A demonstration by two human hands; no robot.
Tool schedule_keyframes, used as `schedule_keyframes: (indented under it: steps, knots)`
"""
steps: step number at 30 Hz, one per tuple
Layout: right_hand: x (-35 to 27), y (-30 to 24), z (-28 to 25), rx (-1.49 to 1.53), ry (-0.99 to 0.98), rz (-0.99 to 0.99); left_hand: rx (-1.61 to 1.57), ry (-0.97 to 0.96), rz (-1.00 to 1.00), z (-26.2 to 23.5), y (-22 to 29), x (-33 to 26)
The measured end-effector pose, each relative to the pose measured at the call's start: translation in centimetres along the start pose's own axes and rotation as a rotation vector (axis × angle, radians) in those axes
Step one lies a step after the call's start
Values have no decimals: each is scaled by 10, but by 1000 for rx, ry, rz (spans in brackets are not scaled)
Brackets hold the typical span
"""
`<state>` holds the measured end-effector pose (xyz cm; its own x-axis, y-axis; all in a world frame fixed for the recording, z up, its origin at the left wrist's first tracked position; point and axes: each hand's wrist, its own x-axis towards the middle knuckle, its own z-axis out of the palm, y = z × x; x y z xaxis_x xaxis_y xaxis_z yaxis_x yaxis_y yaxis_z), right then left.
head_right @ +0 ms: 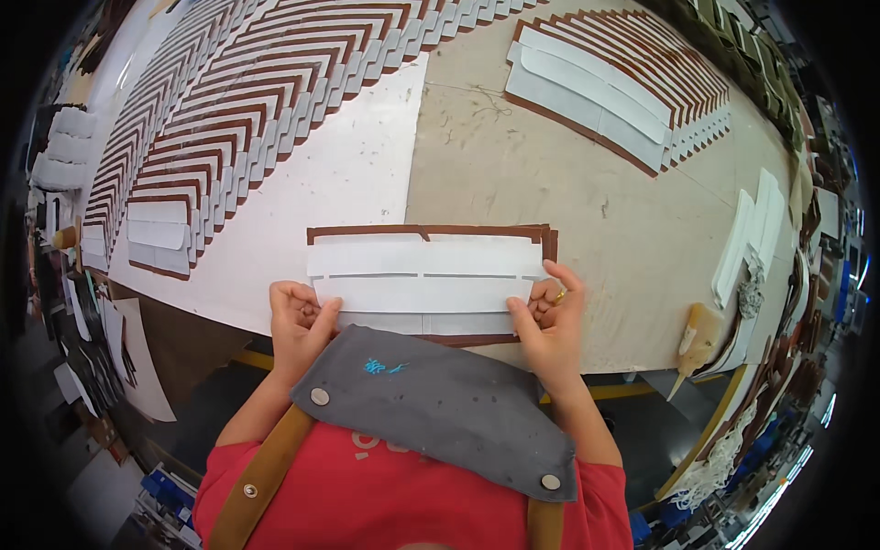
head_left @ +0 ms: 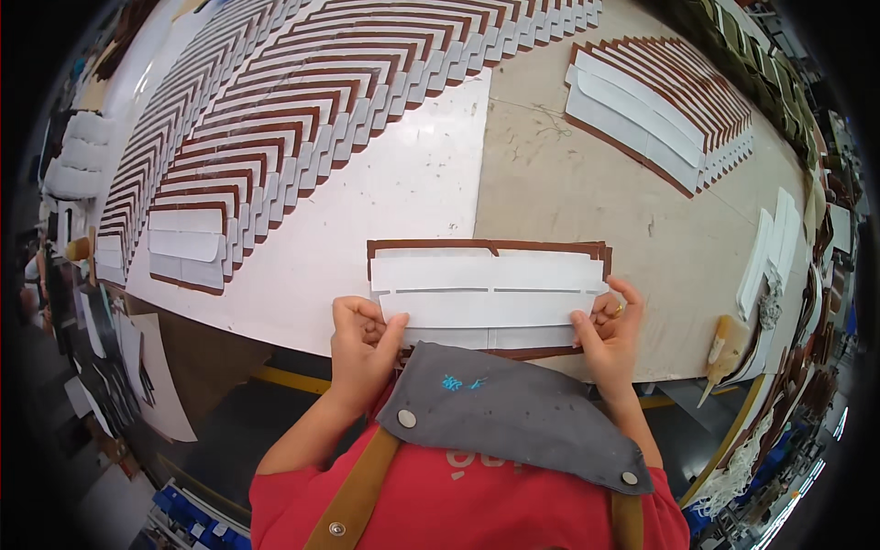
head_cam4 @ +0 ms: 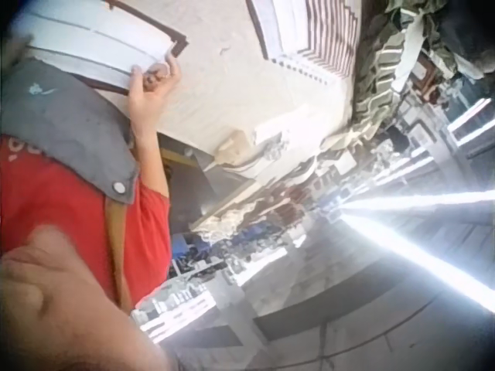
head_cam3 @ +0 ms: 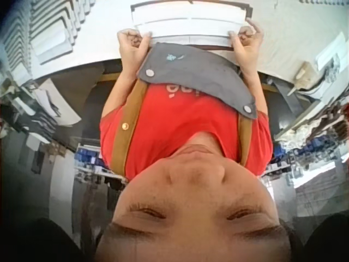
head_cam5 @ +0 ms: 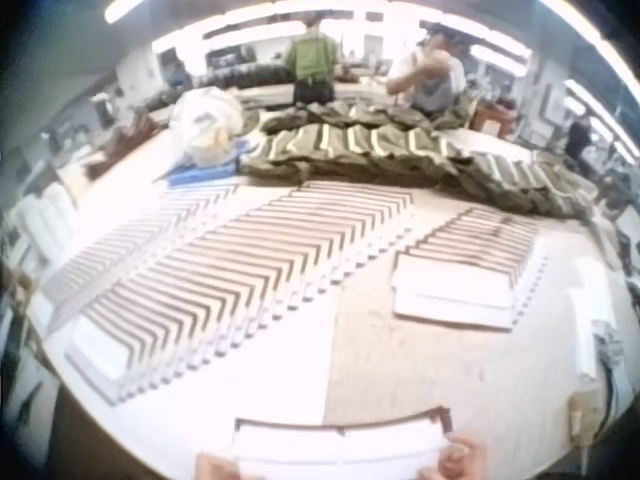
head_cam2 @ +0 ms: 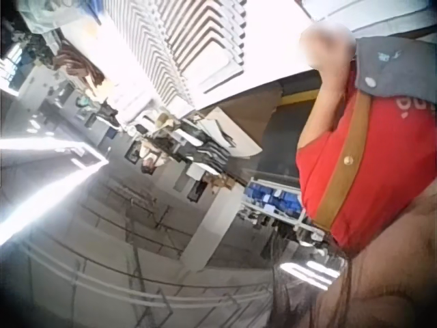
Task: The person assembles face masks by applying glue to white filter inserts and attaching them to brown mask frames. They work at a table in a factory setting, handling materials one by one and stacking the completed units.
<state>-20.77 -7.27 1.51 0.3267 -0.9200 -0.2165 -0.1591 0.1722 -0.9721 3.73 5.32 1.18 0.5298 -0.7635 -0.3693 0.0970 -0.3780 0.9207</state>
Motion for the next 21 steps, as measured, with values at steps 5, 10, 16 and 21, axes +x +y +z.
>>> schedule_keyframes:
  steps: [5,10,16,21]
  knots:
    - [4,-1,-1,-93,-47,37,312,10,167,-1,-4,1]
    - [7,2,-2,-169,-64,18,455,-16,252,-1,0,8]
    - [9,-1,1,-251,-40,-8,584,-70,267,-1,14,10]
    - [10,-1,1,-289,-53,-18,609,-83,257,-2,14,10]
